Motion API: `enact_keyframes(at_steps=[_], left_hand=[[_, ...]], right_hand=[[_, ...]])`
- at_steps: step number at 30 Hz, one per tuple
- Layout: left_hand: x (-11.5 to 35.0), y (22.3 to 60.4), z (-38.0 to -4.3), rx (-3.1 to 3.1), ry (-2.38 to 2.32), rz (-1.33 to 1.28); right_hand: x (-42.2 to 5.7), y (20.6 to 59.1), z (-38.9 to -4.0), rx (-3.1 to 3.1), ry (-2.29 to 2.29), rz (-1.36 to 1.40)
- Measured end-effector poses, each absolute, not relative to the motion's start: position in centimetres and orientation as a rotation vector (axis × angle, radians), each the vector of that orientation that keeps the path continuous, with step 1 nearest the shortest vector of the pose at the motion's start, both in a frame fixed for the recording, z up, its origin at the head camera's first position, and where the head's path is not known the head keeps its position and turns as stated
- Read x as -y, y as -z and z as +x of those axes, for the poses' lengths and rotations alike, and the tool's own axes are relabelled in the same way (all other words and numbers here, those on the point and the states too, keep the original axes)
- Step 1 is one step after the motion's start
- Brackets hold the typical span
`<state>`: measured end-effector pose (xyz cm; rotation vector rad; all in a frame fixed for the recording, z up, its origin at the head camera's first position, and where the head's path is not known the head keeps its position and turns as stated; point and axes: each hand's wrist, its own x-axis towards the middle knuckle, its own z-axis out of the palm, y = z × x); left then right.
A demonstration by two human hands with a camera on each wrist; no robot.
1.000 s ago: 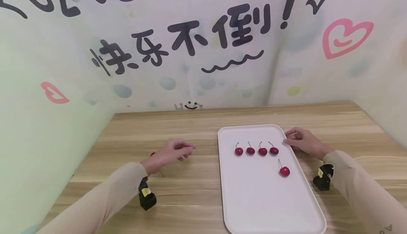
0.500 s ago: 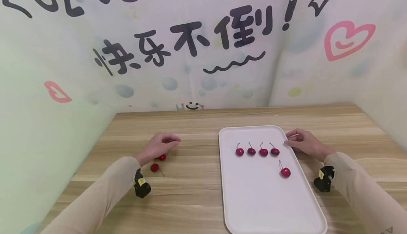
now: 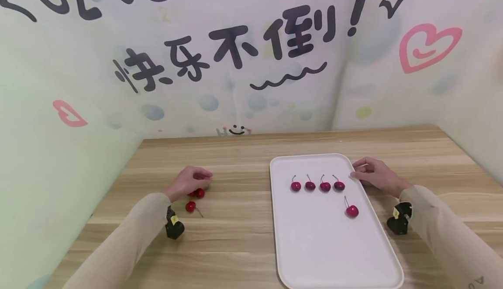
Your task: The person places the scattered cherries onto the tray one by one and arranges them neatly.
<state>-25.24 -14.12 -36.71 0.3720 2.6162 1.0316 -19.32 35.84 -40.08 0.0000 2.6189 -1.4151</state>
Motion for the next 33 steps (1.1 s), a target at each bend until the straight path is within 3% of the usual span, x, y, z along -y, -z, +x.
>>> enact_keyframes(at_steps=[33], left_hand=[[13.0, 37.2, -25.6, -2.604, -0.980, 0.314]], right_hand=[[-35.9, 40.1, -19.4, -2.602, 1.420, 0.010]])
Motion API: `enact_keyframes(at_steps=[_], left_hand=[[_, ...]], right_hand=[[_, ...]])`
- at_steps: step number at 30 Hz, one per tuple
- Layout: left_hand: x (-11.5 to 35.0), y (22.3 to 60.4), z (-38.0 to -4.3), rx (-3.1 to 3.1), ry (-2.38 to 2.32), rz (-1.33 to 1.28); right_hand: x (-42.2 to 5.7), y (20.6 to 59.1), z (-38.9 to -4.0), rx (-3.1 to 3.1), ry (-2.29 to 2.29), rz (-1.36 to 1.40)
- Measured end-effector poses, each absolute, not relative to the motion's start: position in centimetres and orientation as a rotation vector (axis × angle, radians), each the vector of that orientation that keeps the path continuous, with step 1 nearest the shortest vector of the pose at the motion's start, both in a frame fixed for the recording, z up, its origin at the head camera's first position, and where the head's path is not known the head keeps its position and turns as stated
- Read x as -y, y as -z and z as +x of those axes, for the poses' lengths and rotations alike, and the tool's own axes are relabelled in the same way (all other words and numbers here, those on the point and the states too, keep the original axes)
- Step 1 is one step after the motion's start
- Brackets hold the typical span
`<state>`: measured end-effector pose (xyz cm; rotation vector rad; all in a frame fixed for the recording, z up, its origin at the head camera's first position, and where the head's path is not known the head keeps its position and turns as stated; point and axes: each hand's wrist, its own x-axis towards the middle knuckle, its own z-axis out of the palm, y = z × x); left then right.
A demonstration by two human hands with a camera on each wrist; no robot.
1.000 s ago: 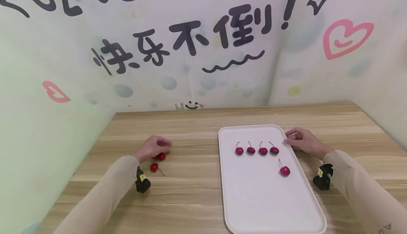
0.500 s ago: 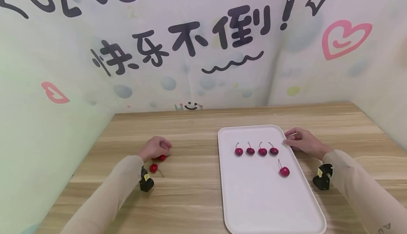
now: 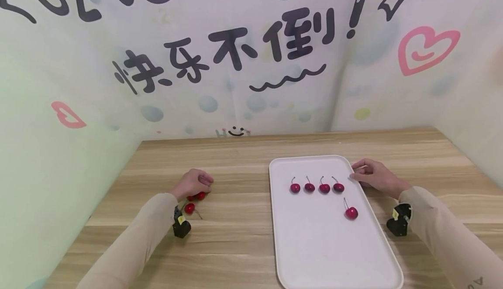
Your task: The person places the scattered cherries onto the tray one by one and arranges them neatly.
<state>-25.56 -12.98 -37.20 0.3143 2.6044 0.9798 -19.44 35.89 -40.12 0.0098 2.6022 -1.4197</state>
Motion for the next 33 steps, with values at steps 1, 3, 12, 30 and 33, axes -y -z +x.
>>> enact_keyframes(at_steps=[1, 3, 12, 30, 33], left_hand=[[13.0, 37.2, -25.6, -2.603, -0.976, 0.322], [13.0, 37.1, -25.5, -2.600, -0.983, 0.321], [13.1, 36.9, -25.2, -2.596, -1.051, 0.390], [12.0, 36.7, -24.8, -2.545, -1.160, 0.321], [11.8, 36.7, -24.8, -2.528, -1.198, 0.336]], right_hand=[[-35.9, 40.1, -19.4, -2.605, 1.413, 0.015], [-35.9, 40.1, -19.4, -2.607, 1.407, 0.016], [-35.8, 40.1, -19.3, -2.641, 1.342, 0.034], [-35.8, 40.0, -19.4, -2.643, 1.342, 0.022], [-35.9, 40.1, -19.4, -2.640, 1.350, 0.018]])
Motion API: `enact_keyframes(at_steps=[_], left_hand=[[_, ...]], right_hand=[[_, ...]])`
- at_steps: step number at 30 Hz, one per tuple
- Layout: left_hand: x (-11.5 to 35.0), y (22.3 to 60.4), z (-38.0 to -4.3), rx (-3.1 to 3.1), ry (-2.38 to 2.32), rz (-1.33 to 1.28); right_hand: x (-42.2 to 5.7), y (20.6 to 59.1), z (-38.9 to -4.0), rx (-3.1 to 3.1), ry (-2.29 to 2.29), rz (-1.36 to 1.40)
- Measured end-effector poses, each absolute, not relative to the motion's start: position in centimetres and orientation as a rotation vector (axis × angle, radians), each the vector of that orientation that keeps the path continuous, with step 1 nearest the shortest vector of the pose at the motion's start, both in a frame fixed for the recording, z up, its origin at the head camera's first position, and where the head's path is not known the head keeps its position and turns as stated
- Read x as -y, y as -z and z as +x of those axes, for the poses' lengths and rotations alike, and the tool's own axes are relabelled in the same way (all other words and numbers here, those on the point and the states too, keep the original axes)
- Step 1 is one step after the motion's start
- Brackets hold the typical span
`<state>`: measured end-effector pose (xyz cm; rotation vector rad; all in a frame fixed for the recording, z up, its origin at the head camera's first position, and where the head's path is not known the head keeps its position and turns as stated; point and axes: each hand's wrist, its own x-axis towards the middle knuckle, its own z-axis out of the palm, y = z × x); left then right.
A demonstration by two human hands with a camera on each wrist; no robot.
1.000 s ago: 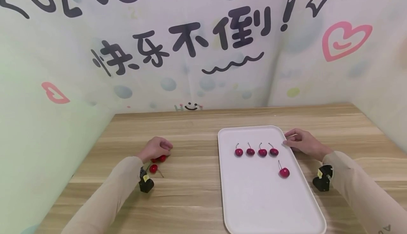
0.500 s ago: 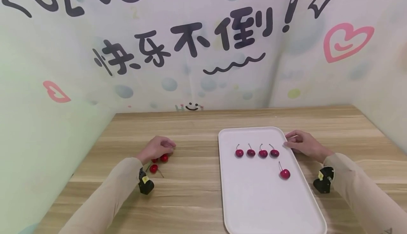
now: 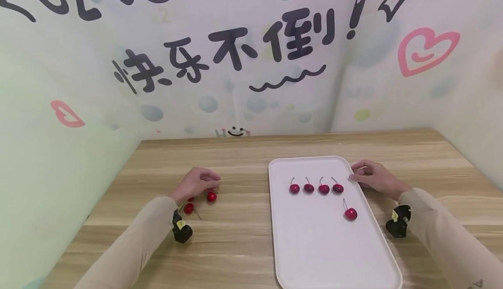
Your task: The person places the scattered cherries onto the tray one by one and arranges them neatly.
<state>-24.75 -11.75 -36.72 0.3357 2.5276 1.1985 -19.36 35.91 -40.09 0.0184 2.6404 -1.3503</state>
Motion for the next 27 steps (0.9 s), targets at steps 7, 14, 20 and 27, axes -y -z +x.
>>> enact_keyframes(at_steps=[7, 14, 20, 27], left_hand=[[10.9, 36.4, -24.3, -2.418, -1.326, 0.410], [9.1, 36.3, -24.0, -2.285, -1.300, 0.632], [6.9, 35.3, -22.7, -2.235, -1.240, 0.734], [4.9, 35.7, -22.0, -2.243, -1.146, 0.845]], right_hand=[[-36.0, 40.1, -19.3, -2.650, 1.340, 0.015], [-35.8, 40.0, -19.1, -2.630, 1.370, 0.023], [-35.8, 40.1, -19.1, -2.618, 1.397, 0.018], [-35.8, 40.2, -19.2, -2.636, 1.385, 0.000]])
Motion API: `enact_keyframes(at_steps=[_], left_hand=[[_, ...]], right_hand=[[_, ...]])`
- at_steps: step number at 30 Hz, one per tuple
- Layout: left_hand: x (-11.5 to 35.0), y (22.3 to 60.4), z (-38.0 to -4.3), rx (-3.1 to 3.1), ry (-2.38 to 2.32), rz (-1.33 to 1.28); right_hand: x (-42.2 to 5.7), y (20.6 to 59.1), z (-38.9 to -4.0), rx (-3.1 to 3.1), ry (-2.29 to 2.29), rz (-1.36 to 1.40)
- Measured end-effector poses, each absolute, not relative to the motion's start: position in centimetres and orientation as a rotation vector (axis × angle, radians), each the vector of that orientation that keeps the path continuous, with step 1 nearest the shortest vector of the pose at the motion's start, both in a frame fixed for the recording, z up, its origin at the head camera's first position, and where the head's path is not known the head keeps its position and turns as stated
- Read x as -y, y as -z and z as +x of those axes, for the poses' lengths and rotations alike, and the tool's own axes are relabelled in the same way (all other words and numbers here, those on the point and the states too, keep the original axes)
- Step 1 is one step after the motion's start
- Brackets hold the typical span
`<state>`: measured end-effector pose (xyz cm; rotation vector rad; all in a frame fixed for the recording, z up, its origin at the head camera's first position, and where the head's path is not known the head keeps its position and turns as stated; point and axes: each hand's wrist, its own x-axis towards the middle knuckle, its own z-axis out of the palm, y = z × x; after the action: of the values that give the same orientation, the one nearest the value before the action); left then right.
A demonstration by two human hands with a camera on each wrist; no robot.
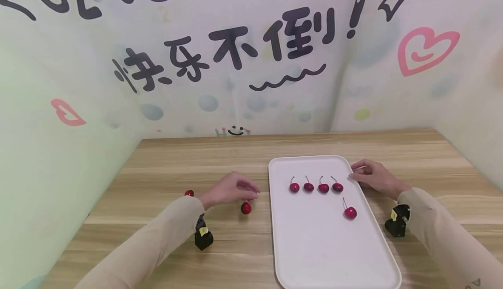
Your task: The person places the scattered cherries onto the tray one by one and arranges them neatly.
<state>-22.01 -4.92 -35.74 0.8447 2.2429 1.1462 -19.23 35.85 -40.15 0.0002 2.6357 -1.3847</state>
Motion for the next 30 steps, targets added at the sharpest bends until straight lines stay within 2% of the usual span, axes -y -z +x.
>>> enact_keyframes(at_steps=[18, 30], left_hand=[[-2.6, 34.7, -20.0, -2.100, -1.129, 0.925], [-6.3, 36.3, -19.0, -2.163, -1.246, 0.869]], right_hand=[[-35.8, 40.0, -19.3, -2.628, 1.367, 0.018], [-35.8, 39.9, -19.3, -2.615, 1.384, 0.012]])
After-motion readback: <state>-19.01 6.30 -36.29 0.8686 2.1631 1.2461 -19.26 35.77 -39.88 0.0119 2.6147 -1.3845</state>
